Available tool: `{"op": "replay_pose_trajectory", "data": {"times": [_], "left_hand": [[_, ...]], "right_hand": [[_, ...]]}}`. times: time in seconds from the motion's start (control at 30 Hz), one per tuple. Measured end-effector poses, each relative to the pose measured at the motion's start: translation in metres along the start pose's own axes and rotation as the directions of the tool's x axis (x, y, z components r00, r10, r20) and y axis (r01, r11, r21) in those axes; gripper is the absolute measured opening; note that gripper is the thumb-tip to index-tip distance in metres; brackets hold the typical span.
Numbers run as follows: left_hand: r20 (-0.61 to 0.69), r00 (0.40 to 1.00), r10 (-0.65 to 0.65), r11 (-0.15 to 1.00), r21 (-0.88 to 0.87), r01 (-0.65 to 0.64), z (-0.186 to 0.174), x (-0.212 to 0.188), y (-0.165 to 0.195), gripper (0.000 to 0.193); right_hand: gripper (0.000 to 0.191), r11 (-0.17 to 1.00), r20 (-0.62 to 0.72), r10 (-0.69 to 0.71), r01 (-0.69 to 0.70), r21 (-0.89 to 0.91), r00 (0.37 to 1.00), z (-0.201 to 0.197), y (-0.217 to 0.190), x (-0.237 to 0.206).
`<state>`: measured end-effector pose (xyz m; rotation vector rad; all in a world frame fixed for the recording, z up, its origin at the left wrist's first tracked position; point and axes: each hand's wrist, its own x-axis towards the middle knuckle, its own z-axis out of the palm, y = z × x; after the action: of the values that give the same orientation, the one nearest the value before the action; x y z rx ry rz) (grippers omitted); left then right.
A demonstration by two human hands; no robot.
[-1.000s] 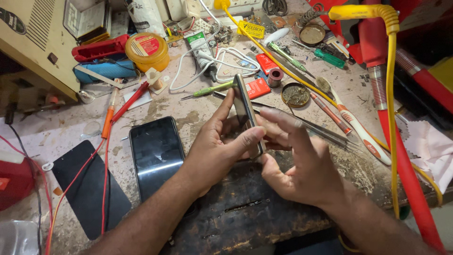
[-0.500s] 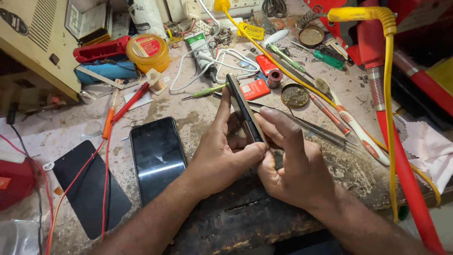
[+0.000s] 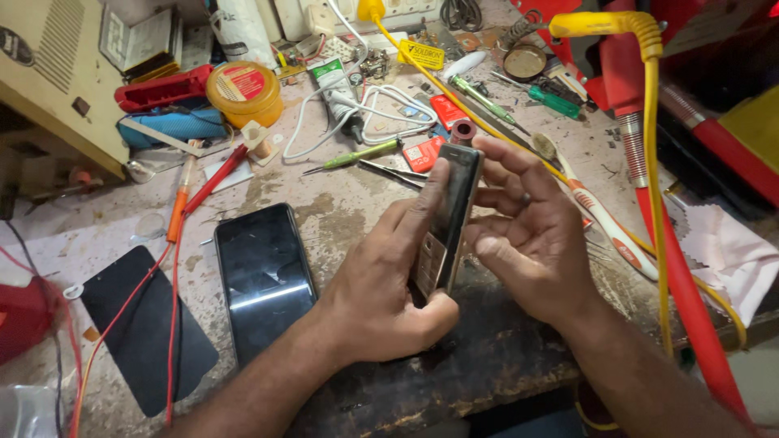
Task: The person removes the back cover of a smartphone, tests the battery contacts with multimeter probes, and uses a small screwdriver to adjust internal components. The person then reassembles the back cover and uses a metal tool to press along the phone's edge.
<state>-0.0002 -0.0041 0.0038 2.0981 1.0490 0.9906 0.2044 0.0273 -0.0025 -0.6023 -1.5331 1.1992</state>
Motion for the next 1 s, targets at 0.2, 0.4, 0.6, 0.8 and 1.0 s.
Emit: {"op": "replay_pose_trajectory", "data": {"times": [0.2,0.4,0.6,0.8,1.0], "left_hand": [[0.001,1.0,0.028,0.994,0.103,-0.028,-0.001,0.002,0.005,0.109],[-0.055,0.992,0.113,0.978,0.18,-0.102,0.005,0.0,0.004,0.105],[-0.083,0.972,0.219,0.956,0.22,-0.196,0.009,-0.002,-0.002,0.105],[-0.06,0.986,0.157,0.962,0.235,-0.139,0.008,-0.001,-0.004,0.105],[0.023,0.994,0.107,0.973,0.205,-0.11,0.005,0.001,-0.005,0.107]], "right_hand": [[0.056,0.996,-0.083,-0.045,0.038,-0.087,0.996,-0.003,0.001,0.0],[0.028,0.951,-0.174,-0.184,0.13,-0.281,0.967,-0.011,0.004,0.001],[0.017,0.924,-0.36,-0.166,0.017,-0.383,0.918,-0.013,0.006,-0.002],[0.017,0.938,-0.222,-0.22,0.144,-0.316,0.95,-0.019,0.0,-0.001],[0.054,0.995,0.027,0.046,-0.048,0.082,0.999,-0.031,-0.013,0.012]]}}
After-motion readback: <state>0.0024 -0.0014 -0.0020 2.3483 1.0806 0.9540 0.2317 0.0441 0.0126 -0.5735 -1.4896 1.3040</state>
